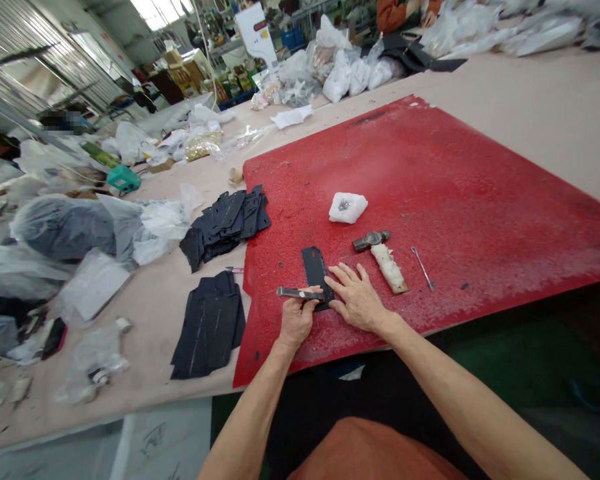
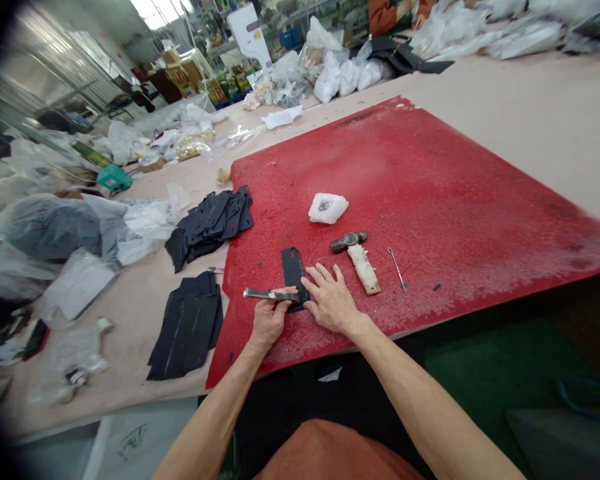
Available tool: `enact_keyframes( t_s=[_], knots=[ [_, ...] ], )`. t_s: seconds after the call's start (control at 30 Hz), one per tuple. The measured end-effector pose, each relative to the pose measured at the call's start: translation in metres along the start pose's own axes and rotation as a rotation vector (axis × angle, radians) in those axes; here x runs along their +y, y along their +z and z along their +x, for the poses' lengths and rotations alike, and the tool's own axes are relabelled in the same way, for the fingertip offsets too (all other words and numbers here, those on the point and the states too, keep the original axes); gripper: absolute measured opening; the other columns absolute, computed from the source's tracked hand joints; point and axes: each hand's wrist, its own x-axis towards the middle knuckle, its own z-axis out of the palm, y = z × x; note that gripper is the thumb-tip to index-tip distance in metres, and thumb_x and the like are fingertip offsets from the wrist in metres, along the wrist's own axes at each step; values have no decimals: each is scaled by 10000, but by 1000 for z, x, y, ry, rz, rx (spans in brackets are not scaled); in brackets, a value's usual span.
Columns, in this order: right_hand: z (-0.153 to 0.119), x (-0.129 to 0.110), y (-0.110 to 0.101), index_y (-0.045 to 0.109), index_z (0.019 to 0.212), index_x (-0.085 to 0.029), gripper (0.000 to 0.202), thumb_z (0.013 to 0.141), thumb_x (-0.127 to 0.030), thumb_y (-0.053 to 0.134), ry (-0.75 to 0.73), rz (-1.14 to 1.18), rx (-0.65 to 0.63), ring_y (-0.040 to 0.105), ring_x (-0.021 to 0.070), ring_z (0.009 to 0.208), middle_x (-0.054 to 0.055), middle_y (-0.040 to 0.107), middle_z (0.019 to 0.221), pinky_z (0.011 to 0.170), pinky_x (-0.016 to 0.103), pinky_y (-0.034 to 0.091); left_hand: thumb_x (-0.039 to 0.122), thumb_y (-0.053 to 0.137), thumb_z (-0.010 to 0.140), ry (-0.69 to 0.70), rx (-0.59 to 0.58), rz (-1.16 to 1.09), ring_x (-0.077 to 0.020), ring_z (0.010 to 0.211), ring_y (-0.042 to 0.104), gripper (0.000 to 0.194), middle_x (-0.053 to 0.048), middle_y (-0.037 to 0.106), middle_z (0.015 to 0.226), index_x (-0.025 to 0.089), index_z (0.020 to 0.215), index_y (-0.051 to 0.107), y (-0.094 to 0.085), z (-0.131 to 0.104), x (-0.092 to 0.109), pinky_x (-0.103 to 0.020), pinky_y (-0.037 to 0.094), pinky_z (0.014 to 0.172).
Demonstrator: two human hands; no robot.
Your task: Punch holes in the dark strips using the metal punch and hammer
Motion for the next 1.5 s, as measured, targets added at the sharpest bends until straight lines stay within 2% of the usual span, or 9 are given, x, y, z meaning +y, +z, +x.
enact_keyframes(
  t_s=[0.13, 0.37, 0.67, 0.93, 1.2, 1.3, 1.37, 1.43, 1.5],
  knots=[
    [0, -1, -2, 484, 1377, -218, 535, 856, -307, 573, 2, 3, 3, 243, 312, 1418, 113, 381, 1509, 1142, 583, 112, 198, 531, 894, 7, -1, 46, -205, 1022, 685, 203, -62, 742, 1051, 199, 998, 705, 2, -1, -1, -399, 537, 974],
    [0, -1, -2, 482, 1378, -218, 524, 868, -312, 562, 6, 4, 1, 249, 311, 1413, 104, 379, 1511, 1145, 576, 114, 157, 508, 891, 102, 34, 138, -199, 1023, 683, 217, -68, 730, 1078, 193, 1020, 680, 7, -5, -6, -386, 543, 961],
    [1, 0, -3, 493, 1369, -205, 530, 855, -305, 573, 5, 35, 0, 250, 321, 1412, 118, 389, 1504, 1145, 586, 99, 172, 493, 907, 38, 7, 116, -205, 1044, 671, 214, -66, 716, 1111, 199, 1021, 672, 2, -4, -4, -395, 525, 978],
    [1, 1, -4, 491, 1369, -202, 535, 852, -308, 584, 7, 38, 5, 255, 325, 1407, 114, 387, 1505, 1146, 583, 100, 176, 477, 911, 68, 0, 191, -190, 995, 682, 214, -68, 729, 1046, 187, 1021, 661, 5, 0, 2, -350, 549, 931],
    [0, 1, -2, 507, 1346, -200, 495, 862, -275, 578, -6, 65, 23, 262, 322, 1408, 123, 405, 1489, 1136, 591, 133, 139, 474, 891, 193, 17, 285, -181, 1005, 677, 212, -74, 719, 1043, 175, 1017, 640, 11, -1, -4, -338, 554, 922],
    [-1, 7, -11, 485, 1362, -197, 486, 880, -235, 534, -26, 144, 84, 325, 290, 1379, 122, 422, 1472, 1125, 541, 226, 140, 483, 885, 192, 19, 284, -185, 1004, 681, 205, -73, 721, 1036, 178, 1012, 640, 13, -2, -7, -335, 554, 922],
    [-4, 15, -24, 491, 1346, -181, 446, 902, -217, 487, 31, 155, 211, 400, 267, 1320, 130, 469, 1421, 1091, 479, 311, 133, 492, 874, 185, 24, 268, -186, 996, 686, 197, -69, 725, 1024, 181, 993, 642, 14, -2, -7, -334, 551, 930],
    [-8, 26, -37, 509, 1312, -161, 414, 906, -242, 489, 188, 68, 326, 454, 285, 1251, 151, 507, 1357, 1037, 459, 365, 122, 502, 861, 175, 32, 254, -189, 990, 689, 196, -68, 728, 1016, 182, 980, 645, 14, -2, -7, -334, 549, 932],
    [-11, 37, -49, 521, 1273, -141, 436, 876, -318, 559, 382, -70, 322, 483, 333, 1188, 187, 525, 1292, 978, 479, 397, 114, 509, 850, 166, 38, 245, -192, 989, 690, 201, -68, 730, 1011, 184, 978, 648, 15, -2, -6, -333, 547, 932]
  ],
)
